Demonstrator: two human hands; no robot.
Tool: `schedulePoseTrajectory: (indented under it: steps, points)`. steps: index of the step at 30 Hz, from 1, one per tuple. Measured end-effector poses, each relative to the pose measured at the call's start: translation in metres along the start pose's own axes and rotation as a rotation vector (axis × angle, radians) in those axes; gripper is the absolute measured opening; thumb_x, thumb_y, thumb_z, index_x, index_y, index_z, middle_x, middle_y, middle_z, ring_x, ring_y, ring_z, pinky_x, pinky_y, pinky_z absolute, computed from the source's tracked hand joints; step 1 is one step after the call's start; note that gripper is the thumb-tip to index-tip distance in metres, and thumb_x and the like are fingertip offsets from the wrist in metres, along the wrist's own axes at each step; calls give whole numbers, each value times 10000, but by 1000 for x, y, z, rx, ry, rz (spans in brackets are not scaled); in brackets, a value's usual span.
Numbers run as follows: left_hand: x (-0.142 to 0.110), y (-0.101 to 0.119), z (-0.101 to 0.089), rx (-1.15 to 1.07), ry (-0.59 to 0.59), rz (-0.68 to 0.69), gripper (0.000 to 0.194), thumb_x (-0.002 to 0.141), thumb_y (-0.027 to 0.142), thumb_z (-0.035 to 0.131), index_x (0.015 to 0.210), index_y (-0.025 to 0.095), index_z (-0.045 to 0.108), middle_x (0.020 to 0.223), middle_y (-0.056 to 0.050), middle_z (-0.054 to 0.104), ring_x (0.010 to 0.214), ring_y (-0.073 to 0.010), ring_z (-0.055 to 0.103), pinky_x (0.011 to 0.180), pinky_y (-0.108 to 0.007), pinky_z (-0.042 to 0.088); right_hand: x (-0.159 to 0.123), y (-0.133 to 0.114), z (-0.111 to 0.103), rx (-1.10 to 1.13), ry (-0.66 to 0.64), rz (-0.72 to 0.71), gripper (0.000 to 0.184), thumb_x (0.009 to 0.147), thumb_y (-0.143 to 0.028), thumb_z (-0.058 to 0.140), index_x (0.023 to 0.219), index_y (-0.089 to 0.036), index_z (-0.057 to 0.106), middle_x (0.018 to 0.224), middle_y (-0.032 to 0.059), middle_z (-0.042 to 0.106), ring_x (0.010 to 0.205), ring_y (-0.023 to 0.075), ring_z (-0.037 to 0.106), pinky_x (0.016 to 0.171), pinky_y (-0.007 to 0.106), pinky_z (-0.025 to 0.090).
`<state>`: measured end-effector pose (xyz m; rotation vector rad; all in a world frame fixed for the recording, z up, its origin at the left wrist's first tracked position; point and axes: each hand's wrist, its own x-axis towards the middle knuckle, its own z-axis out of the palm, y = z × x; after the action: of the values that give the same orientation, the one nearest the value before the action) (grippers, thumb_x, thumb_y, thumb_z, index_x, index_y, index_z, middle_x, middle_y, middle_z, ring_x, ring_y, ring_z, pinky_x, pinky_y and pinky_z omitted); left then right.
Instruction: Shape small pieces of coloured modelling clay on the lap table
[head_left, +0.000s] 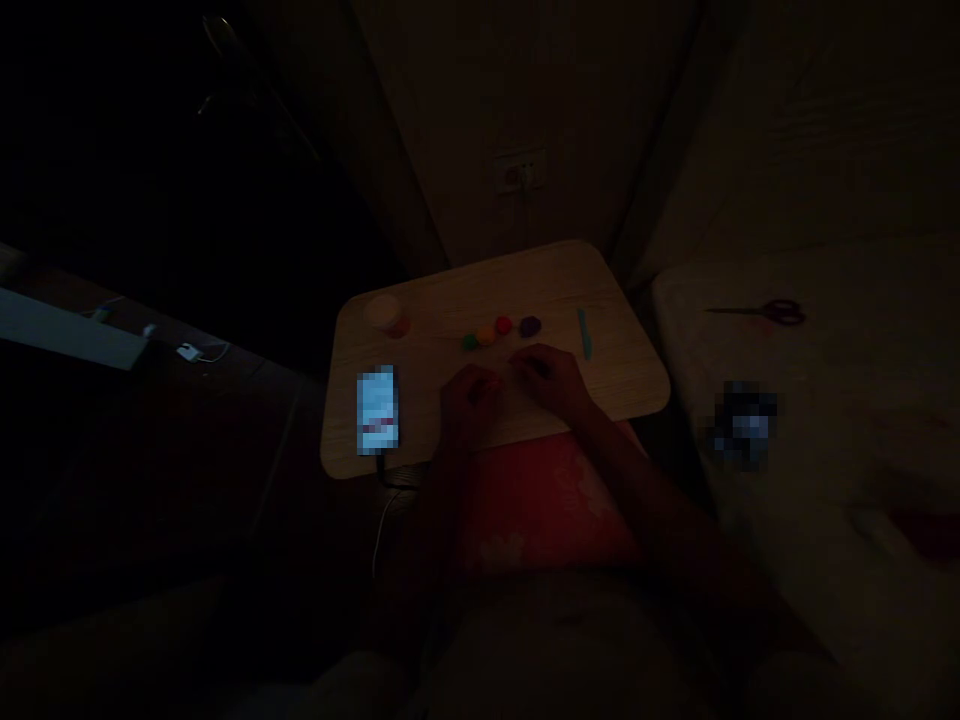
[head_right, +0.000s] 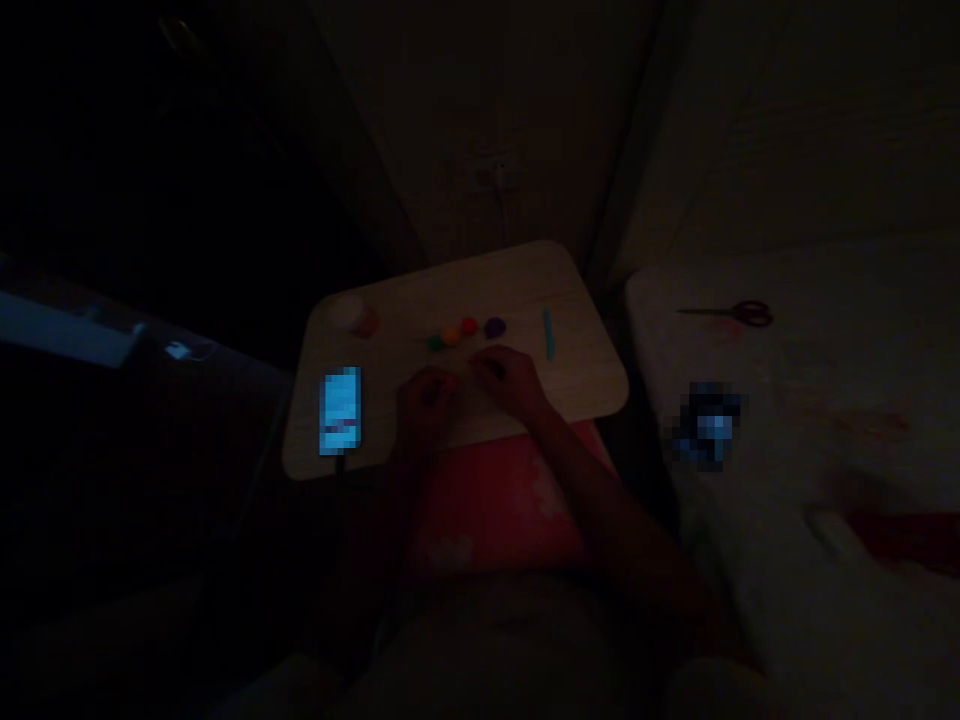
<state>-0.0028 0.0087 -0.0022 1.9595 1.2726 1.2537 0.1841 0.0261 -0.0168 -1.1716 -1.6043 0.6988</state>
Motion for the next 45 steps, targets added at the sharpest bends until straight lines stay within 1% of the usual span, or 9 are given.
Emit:
schedulePoseTrajectory:
  steps: [5, 10, 15, 20, 29, 33, 38, 42, 45]
  points:
    - [0, 2, 0, 19, -2, -22, 71, 862, 243, 656, 848, 182, 690, 837, -31, 698, 785, -161, 637, 721, -263, 503, 0, 0, 0, 11, 1, -2, 179, 865, -279, 620, 937, -193, 760, 951, 74, 770, 844, 209, 702, 786, 328, 544]
    - [0, 5, 1, 8, 55, -76, 73, 857, 247, 667, 882, 181, 684, 811, -13, 693, 744, -143, 632, 679, -235, 495, 0, 0, 0, 22, 0, -1, 179, 873, -285, 618, 940, -199, 760, 946, 72, 767, 837, 207, 699, 767, 323, 540]
    - [1, 4, 1, 7, 34, -45, 46, 850, 224, 674, 854, 180, 687, 826, -20, 691, 778, -144, 646, 709, -237, 517, 1, 2, 1, 1, 2, -25, 177, 879, -283, 613, 931, -202, 761, 935, 67, 767, 846, 208, 699, 783, 326, 534]
    - [1, -1, 3, -75, 33, -38, 75, 825, 210, 698, 897, 190, 685, 888, -29, 697, 825, -155, 671, 739, -251, 560, 1, 3, 1, -10, 1, -18, 177, 874, -279, 615, 942, -207, 763, 932, 61, 768, 825, 203, 695, 763, 319, 533]
    - [-1, 0, 5, -71, 70, -123, 116, 843, 228, 680, 950, 186, 689, 894, -30, 718, 814, -145, 687, 732, -229, 554, 0, 3, 1, -9, -7, -6, 184, 881, -293, 614, 952, -205, 760, 948, 64, 767, 841, 200, 690, 775, 316, 530]
    - [0, 2, 4, -60, 61, -112, 85, 851, 238, 673, 914, 183, 684, 870, -29, 709, 805, -144, 677, 723, -228, 551, 1, 1, 1, 6, -9, 1, 181, 870, -279, 619, 951, -199, 760, 944, 64, 767, 827, 196, 689, 761, 307, 530]
    - [1, 0, 2, -10, 22, -32, 61, 863, 247, 682, 876, 189, 698, 887, -41, 705, 830, -157, 669, 760, -260, 555, 1, 1, 1, 2, -7, -1, 183, 872, -281, 615, 943, -200, 763, 956, 70, 767, 857, 207, 695, 792, 320, 530]
    - [-1, -2, 3, -51, 17, -65, 111, 880, 278, 671, 943, 195, 710, 944, -57, 713, 871, -167, 681, 756, -264, 566, 1, 1, 0, -18, -17, 8, 192, 877, -290, 610, 948, -205, 767, 948, 70, 766, 846, 208, 692, 779, 325, 528]
    - [-2, -3, 4, -51, 7, -63, 103, 878, 280, 673, 904, 190, 716, 921, -57, 712, 855, -164, 681, 747, -260, 565, 1, 0, 0, -18, -20, 12, 191, 876, -298, 616, 941, -203, 768, 947, 72, 768, 847, 207, 692, 786, 326, 528]
